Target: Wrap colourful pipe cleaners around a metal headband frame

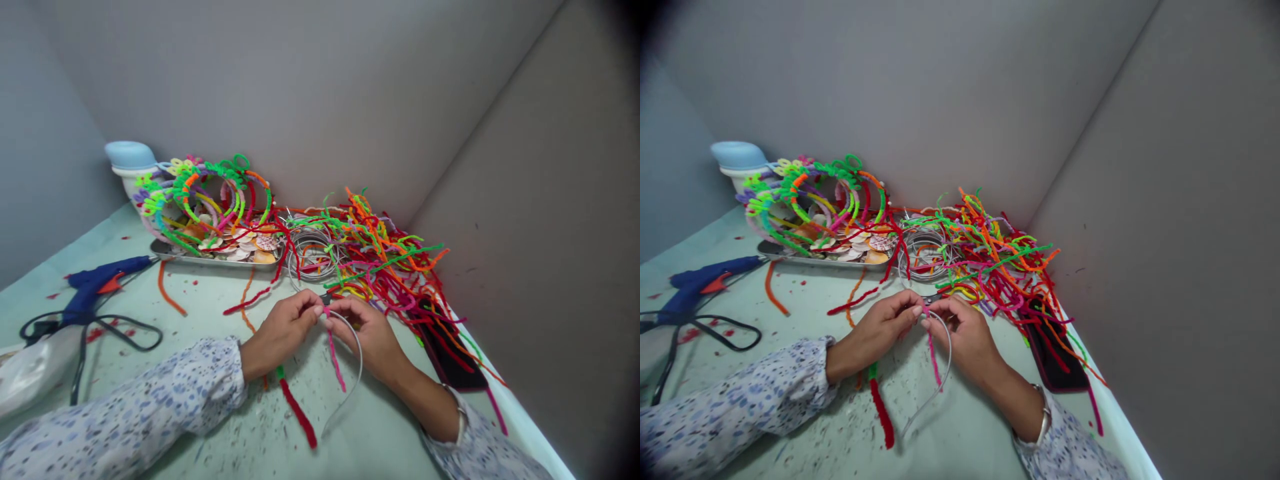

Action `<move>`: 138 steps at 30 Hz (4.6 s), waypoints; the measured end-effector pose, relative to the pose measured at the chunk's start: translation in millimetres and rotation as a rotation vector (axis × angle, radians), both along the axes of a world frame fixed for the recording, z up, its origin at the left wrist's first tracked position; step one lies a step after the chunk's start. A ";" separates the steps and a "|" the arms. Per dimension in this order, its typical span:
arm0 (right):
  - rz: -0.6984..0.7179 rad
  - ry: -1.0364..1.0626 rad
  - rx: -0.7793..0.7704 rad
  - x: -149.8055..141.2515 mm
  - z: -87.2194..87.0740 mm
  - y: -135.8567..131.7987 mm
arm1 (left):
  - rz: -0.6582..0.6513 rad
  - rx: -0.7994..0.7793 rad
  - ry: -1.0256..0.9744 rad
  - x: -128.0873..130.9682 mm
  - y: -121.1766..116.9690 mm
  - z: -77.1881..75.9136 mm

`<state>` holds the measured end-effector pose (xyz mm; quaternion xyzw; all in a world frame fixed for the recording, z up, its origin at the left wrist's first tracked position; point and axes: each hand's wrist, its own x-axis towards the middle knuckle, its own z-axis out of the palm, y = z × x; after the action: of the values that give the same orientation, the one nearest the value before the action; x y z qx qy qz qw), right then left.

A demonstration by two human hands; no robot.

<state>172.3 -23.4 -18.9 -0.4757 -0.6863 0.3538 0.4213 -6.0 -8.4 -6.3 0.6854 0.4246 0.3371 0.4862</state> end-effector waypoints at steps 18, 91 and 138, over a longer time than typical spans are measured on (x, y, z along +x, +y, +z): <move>0.073 -0.520 0.681 10.3 5.4 0.7 | -0.124 -0.319 -0.087 0.4 10.5 -5.0; -0.012 -0.464 0.383 -1.5 9.8 -6.5 | 0.045 0.062 0.130 1.0 1.0 -9.1; 0.061 0.229 -0.474 0.1 5.3 1.1 | -0.009 0.042 0.111 1.0 5.3 -13.9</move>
<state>172.4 -22.4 -13.7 -0.4971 -0.5463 0.5687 0.3619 -5.0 -3.1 -20.2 0.7149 0.4407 0.3050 0.4490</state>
